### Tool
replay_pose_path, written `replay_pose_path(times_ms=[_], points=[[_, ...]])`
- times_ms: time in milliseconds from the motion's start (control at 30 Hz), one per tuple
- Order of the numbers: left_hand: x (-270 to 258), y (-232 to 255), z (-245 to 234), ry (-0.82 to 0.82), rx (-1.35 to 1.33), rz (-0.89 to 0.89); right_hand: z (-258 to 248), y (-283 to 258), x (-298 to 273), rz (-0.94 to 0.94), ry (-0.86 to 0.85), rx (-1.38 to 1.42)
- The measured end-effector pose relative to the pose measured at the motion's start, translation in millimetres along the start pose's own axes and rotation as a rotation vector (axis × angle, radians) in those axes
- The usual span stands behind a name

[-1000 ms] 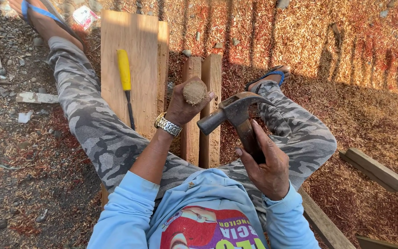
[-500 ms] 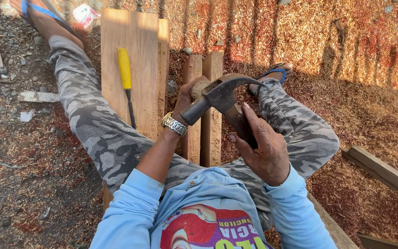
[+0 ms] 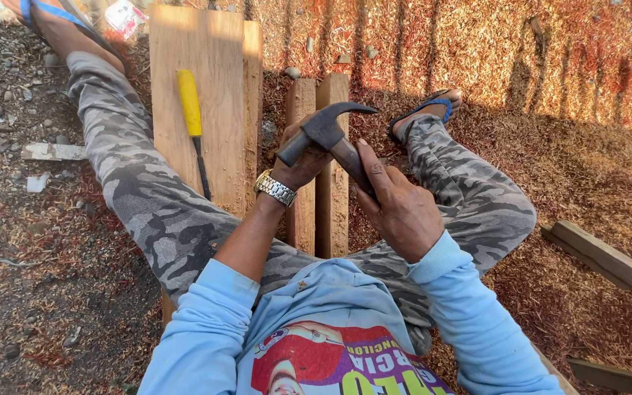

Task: Chiseling and hammering a wooden block to create a specific shape or joint.

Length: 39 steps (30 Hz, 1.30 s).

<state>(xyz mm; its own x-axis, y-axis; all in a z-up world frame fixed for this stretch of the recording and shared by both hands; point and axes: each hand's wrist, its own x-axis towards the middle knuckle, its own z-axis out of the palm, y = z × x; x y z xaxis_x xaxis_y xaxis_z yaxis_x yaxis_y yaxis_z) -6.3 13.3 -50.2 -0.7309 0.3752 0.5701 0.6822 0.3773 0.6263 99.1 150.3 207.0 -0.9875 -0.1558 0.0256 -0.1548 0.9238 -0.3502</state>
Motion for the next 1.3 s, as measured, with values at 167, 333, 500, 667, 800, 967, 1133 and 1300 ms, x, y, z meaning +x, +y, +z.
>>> replay_pose_path(times_ms=[167,333,500,667,800,967,1133,1300], points=[[-4,-24,25,-0.162,-0.182,-0.209,-14,-9,4,0.087,-0.16,-0.117],[-14,-9,16,-0.09,0.356,0.131,8,9,1,0.038,-0.026,-0.053],[-17,-33,43,-0.295,0.097,-0.104,-10,-3,2,0.104,-0.065,-0.088],[-23,-22,32,-0.299,0.106,-0.127,4,7,0,0.069,0.002,-0.04],[7,-16,22,-0.18,-0.192,-0.227,-8,7,6,0.108,-0.06,-0.068],[-34,-26,25,-0.237,-0.285,-0.31,14,14,-9,0.084,0.134,0.064],[8,-15,11,-0.257,-0.362,-0.411,-4,14,6,0.113,-0.18,-0.083],[-59,-44,49,-0.306,0.094,-0.143,8,13,-6,0.056,0.057,0.036]])
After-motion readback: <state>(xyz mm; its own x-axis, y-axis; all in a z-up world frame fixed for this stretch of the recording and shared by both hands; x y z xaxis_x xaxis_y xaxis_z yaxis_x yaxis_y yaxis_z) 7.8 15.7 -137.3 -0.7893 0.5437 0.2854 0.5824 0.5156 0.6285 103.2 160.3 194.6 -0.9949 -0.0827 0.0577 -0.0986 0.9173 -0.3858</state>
